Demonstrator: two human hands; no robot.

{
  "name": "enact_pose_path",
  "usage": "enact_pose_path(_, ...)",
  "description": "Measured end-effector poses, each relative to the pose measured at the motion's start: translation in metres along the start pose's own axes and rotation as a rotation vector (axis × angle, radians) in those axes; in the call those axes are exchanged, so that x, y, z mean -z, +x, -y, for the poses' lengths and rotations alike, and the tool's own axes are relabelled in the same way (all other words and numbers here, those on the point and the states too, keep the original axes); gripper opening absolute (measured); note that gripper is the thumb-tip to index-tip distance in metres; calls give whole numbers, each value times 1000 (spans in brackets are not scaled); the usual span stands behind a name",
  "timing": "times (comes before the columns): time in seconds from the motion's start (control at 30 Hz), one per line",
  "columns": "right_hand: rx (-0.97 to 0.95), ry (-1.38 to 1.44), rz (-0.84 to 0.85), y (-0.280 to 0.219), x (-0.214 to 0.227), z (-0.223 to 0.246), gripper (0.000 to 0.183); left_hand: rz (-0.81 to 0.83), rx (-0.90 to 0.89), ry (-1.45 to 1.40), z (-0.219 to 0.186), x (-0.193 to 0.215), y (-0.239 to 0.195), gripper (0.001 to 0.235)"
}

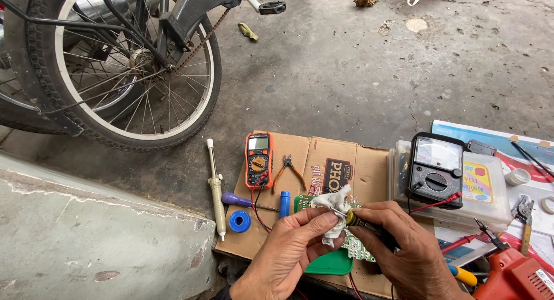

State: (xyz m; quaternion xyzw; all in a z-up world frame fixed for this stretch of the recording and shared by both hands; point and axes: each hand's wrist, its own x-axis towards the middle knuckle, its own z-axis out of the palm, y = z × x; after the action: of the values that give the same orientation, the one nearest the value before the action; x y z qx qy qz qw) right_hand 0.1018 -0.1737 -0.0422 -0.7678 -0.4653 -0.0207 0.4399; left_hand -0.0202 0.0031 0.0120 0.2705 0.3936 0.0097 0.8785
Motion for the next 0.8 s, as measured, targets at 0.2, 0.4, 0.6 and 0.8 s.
enact_pose_path(0.2,97,-97,-27,-1,-3,-2,32,7,43,-87,-4,-7,-6,38)
enact_pose_path(0.4,154,-99,-9,-1,1,-2,34,81,39,-43,7,5,3,35)
enact_pose_path(0.6,233,-33,63,5,8,2,31,134,57,74,7,18,6,24)
enact_pose_path(0.8,285,-33,128,2,13,2,32,175,83,135,4,24,6,22)
